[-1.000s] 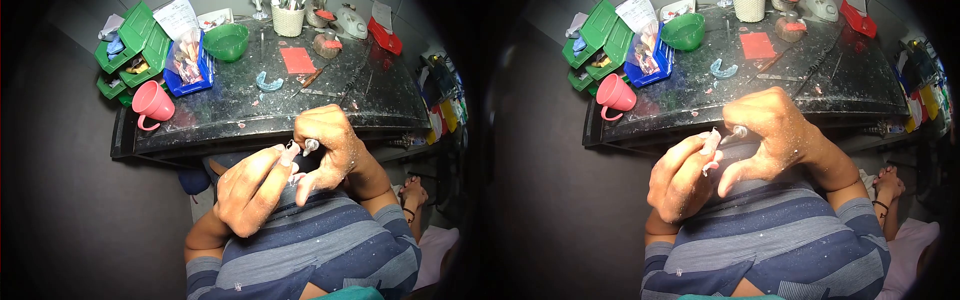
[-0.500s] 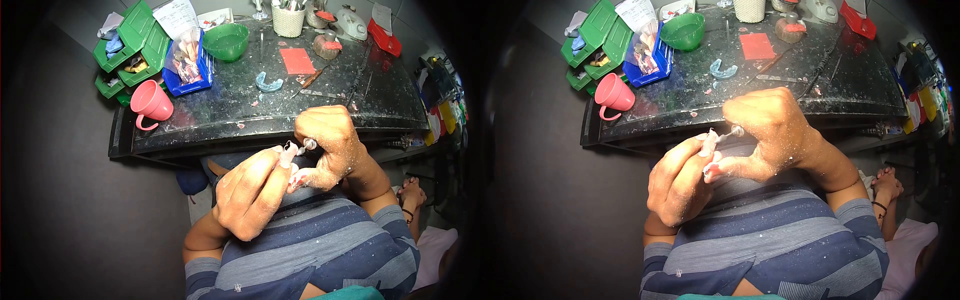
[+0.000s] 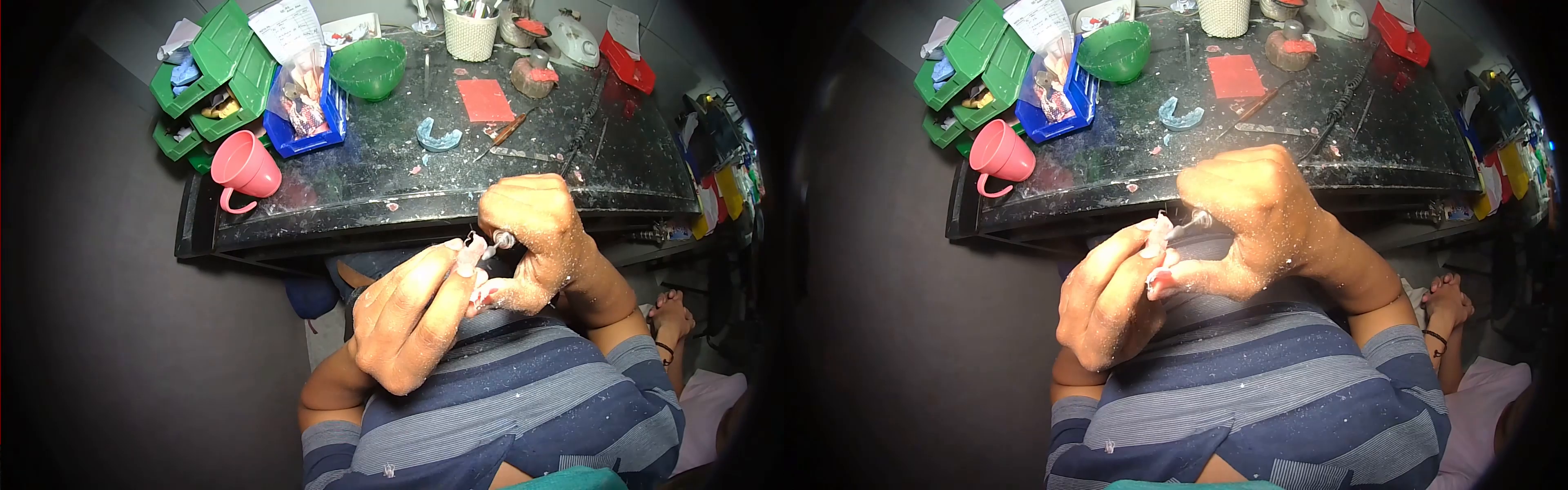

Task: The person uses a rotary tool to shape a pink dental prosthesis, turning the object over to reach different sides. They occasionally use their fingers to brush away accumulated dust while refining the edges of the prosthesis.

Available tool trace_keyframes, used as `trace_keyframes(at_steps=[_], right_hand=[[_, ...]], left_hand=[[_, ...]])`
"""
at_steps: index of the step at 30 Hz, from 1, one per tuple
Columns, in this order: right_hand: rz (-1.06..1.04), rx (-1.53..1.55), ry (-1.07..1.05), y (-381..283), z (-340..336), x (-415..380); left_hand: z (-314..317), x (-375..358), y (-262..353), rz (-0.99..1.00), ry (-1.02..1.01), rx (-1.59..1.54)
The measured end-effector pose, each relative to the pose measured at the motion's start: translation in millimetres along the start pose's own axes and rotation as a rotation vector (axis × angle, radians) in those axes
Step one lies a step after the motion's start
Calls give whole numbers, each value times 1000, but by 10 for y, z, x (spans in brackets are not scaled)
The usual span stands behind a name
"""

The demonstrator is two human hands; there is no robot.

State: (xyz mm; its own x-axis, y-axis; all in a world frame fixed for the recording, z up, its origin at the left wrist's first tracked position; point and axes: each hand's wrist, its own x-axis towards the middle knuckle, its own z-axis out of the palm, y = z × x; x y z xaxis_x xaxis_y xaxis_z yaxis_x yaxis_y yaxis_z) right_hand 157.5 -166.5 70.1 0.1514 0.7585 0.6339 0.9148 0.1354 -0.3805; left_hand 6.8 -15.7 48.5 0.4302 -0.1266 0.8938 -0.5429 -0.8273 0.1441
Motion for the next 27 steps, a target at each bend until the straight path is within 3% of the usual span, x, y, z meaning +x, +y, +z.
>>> trace_keyframes(at_steps=[13, 27], right_hand=[[-5, -124, -41, -29, -139, 39], [-48, -136, -33, 3, -120, 45]], left_hand=[[-21, -17, 41, -75, -35, 37], [-39, -7, -25, 19, -23, 9]])
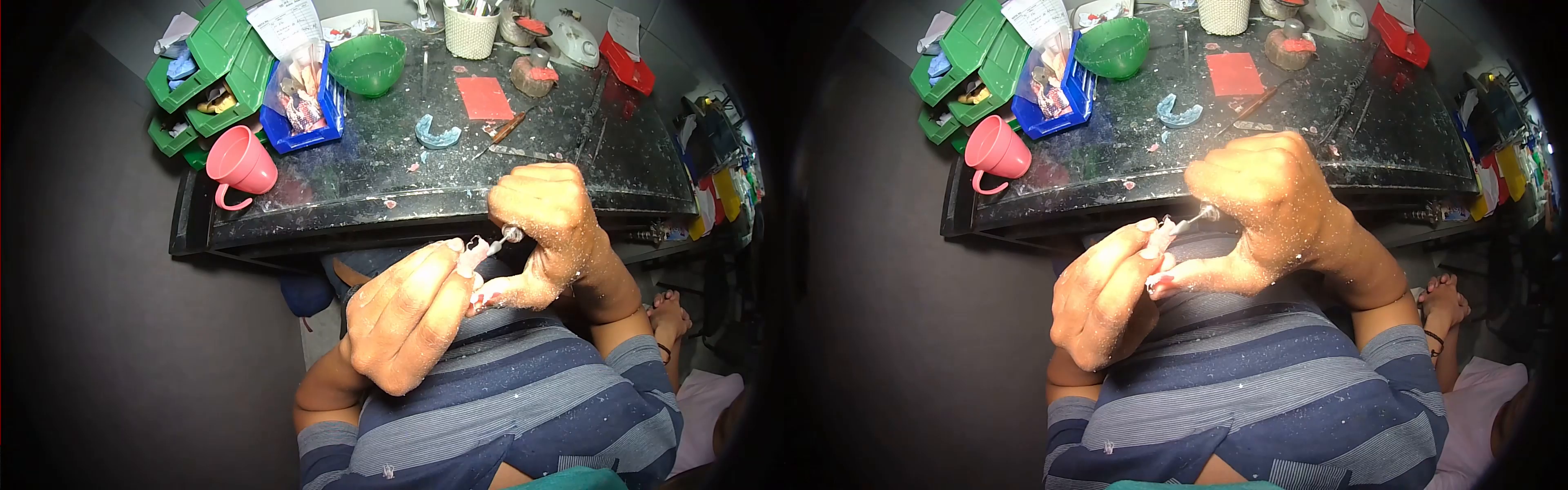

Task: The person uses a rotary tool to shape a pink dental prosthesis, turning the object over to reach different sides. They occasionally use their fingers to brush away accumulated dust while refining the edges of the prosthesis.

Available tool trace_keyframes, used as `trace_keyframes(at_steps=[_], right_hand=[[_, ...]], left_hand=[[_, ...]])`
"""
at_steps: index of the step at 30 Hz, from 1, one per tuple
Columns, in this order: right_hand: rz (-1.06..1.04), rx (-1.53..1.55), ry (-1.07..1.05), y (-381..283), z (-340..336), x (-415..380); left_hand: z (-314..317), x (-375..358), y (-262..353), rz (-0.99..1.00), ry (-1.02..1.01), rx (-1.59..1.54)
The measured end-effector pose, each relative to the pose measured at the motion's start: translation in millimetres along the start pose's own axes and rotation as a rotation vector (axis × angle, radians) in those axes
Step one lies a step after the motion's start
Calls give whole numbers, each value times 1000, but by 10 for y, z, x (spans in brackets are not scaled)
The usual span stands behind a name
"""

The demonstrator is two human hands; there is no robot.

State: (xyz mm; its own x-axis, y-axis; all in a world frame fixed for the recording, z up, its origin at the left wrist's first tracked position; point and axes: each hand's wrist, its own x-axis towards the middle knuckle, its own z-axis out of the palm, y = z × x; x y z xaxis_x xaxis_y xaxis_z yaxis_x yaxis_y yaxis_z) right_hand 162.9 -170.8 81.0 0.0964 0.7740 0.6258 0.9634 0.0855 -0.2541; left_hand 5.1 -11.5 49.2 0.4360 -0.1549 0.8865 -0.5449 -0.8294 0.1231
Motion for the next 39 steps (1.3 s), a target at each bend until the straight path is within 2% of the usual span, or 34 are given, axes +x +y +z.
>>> trace_keyframes(at_steps=[13, 15, 22, 28, 30, 37, 39], right_hand=[[-13, -88, -31, -36, -64, 9], [-10, -96, -21, -37, -64, 10], [-24, -89, -21, -29, -54, 2], [-26, -99, -23, -20, -56, 6], [-23, -95, -29, -13, -29, -15], [-18, -88, -11, -31, -65, 2], [-18, -87, -16, -35, -115, 13]], left_hand=[[-28, 18, -1, 22, -7, -2], [-44, -3, 36, -56, -22, 3], [-59, 7, 49, -78, -22, -1], [-63, 20, 20, -65, -23, 8], [-49, 38, -27, 35, -3, 15], [-83, 14, -22, 20, -26, 12], [-133, -6, -2, -150, -86, -134]])
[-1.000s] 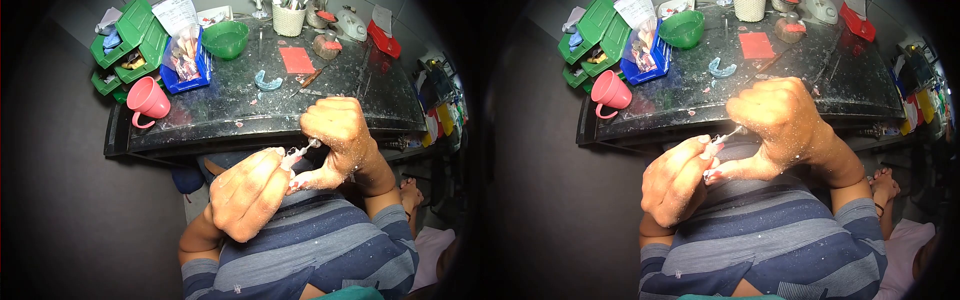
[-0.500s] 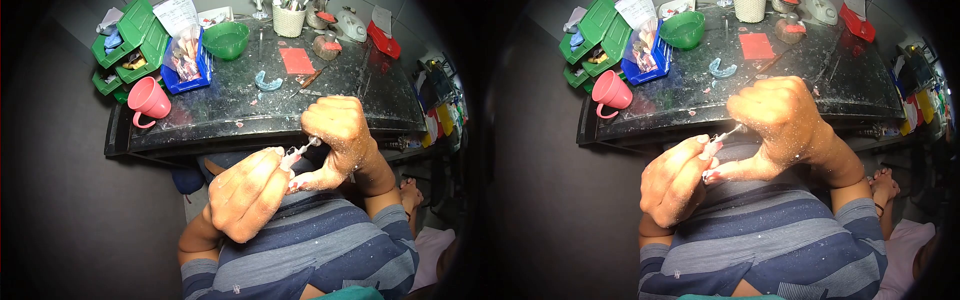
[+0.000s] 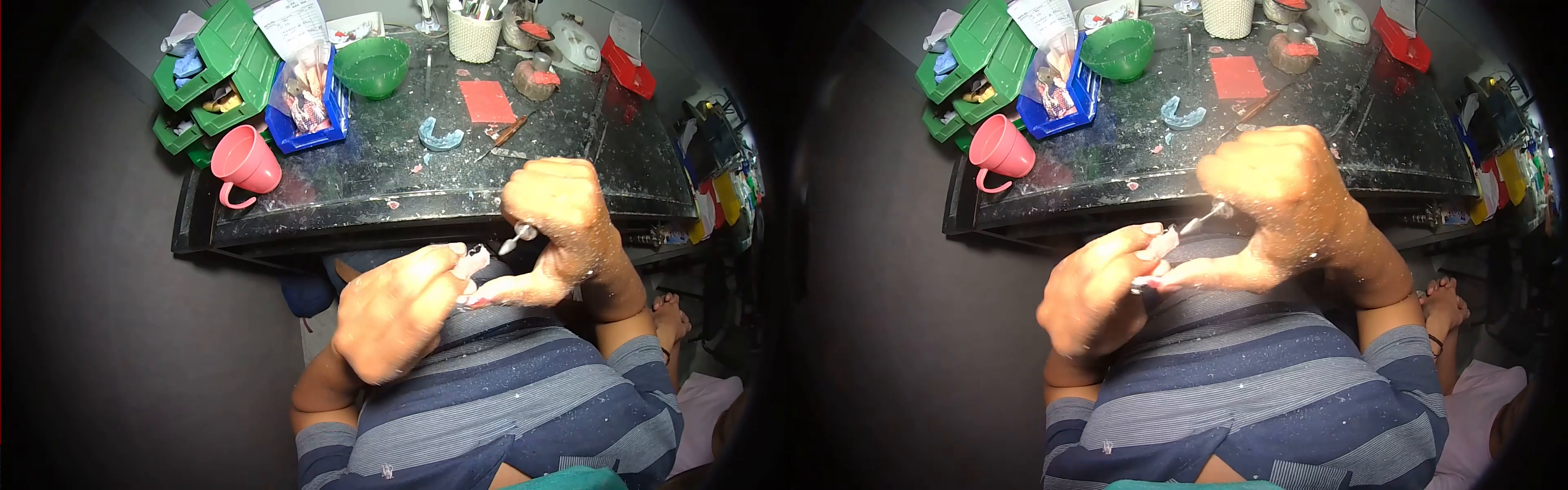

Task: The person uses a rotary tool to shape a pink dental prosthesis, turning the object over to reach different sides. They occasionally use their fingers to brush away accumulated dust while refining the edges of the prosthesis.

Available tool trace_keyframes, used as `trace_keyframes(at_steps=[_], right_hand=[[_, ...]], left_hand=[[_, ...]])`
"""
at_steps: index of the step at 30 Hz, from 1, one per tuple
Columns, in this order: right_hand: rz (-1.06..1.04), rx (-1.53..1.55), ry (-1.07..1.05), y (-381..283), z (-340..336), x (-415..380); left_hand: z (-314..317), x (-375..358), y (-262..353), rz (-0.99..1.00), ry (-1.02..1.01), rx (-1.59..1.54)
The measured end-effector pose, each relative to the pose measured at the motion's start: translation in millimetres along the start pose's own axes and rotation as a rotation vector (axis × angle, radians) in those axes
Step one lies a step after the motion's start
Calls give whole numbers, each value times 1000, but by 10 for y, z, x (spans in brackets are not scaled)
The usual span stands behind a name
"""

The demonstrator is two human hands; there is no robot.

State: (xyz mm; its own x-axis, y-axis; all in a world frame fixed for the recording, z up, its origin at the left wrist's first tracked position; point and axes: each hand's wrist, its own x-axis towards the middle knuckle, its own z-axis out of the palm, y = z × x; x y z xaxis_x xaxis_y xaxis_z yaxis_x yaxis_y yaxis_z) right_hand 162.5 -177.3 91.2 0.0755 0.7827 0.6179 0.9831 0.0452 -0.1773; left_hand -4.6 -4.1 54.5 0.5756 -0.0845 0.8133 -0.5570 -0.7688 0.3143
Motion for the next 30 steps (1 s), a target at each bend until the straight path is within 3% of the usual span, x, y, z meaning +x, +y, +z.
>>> trace_keyframes(at_steps=[2, 4, 14, 18, 20, 24, 30], right_hand=[[88, 161, 22, -7, -36, -3], [121, 229, 17, -43, -67, 0], [178, 399, 155, -164, 192, -8], [285, 355, 165, -168, 206, -36], [271, 336, 168, -126, 223, -50], [262, 290, 196, -84, 268, -75], [212, 300, 257, -71, 352, -84]], left_hand=[[52, -25, 17, -208, 106, -312], [132, -89, -79, -241, 169, -423], [370, -178, -296, -73, 263, -305], [378, -241, -301, -184, 210, -307], [371, -252, -256, -401, 240, -575], [324, -259, -284, -435, 148, -688], [386, -291, -310, -417, 134, -545]])
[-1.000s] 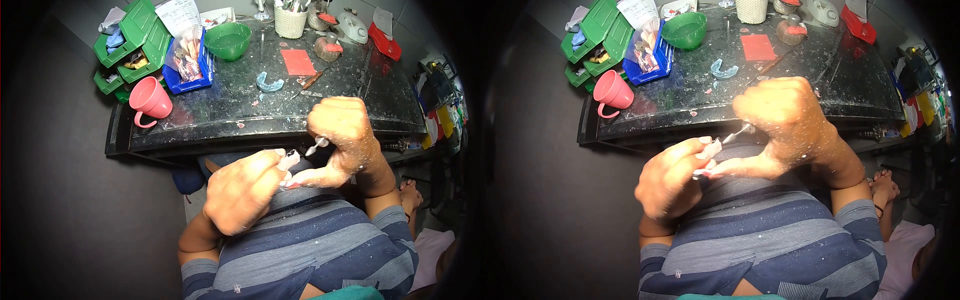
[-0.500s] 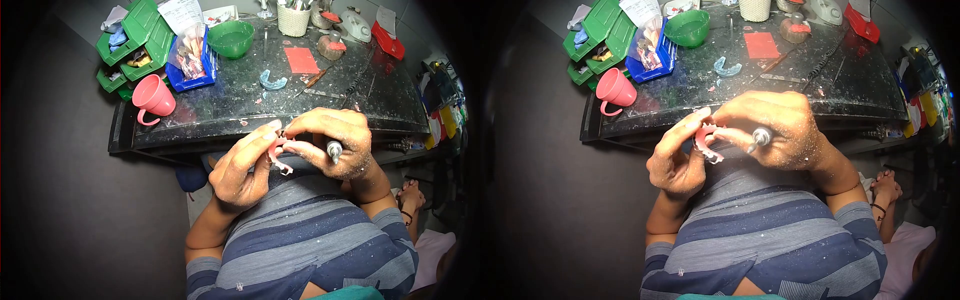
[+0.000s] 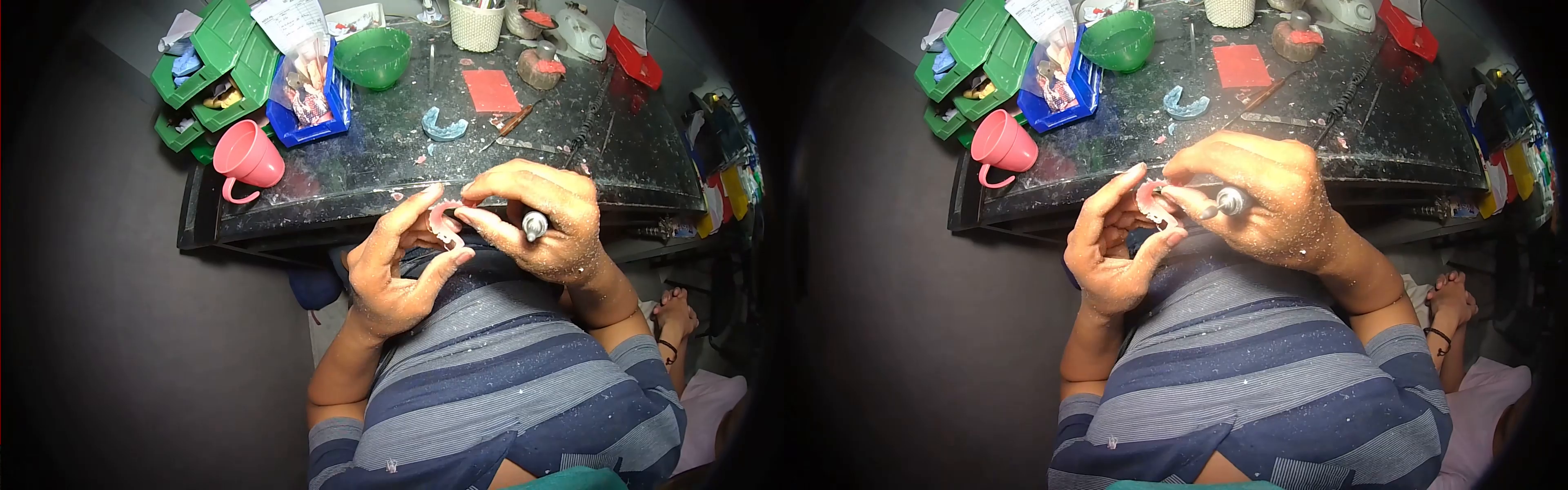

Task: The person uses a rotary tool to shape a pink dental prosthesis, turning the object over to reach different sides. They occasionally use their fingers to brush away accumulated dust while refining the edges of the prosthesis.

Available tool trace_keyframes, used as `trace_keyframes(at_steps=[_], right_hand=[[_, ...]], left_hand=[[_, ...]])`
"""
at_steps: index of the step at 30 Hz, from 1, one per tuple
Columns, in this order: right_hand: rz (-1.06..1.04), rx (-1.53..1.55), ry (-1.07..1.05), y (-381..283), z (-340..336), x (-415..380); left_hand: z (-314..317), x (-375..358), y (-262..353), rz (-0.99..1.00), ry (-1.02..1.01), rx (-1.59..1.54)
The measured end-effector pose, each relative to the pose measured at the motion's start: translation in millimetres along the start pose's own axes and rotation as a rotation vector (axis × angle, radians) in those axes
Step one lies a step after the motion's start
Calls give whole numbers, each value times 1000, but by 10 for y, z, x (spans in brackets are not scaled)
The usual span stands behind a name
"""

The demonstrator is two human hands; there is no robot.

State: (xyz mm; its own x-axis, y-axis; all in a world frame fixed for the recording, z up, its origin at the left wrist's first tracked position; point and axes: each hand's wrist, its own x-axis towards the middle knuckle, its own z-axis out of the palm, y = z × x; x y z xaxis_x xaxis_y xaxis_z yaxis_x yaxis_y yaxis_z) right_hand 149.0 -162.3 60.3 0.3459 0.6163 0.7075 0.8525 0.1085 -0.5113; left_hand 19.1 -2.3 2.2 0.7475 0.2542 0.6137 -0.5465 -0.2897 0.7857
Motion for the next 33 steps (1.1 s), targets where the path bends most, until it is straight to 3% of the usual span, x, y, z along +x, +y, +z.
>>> trace_keyframes(at_steps=[3, 5, 12, 26, 30, 33], right_hand=[[9, 18, -21, 0, -14, 4], [-57, 14, -21, 15, -18, 14], [-44, 81, -56, -8, -75, 27], [278, 111, -119, 241, -107, -61], [213, 70, -157, 300, -116, -72], [277, -4, -151, 325, -164, -59]], left_hand=[[-8, -8, 25, -40, -22, -48], [-17, -19, 44, -114, -7, -244], [-10, -10, 85, -203, 33, -232], [-64, 47, -106, -268, 129, -259], [-119, 67, -215, -275, 129, -278], [-196, 96, -305, -310, 135, -213]])
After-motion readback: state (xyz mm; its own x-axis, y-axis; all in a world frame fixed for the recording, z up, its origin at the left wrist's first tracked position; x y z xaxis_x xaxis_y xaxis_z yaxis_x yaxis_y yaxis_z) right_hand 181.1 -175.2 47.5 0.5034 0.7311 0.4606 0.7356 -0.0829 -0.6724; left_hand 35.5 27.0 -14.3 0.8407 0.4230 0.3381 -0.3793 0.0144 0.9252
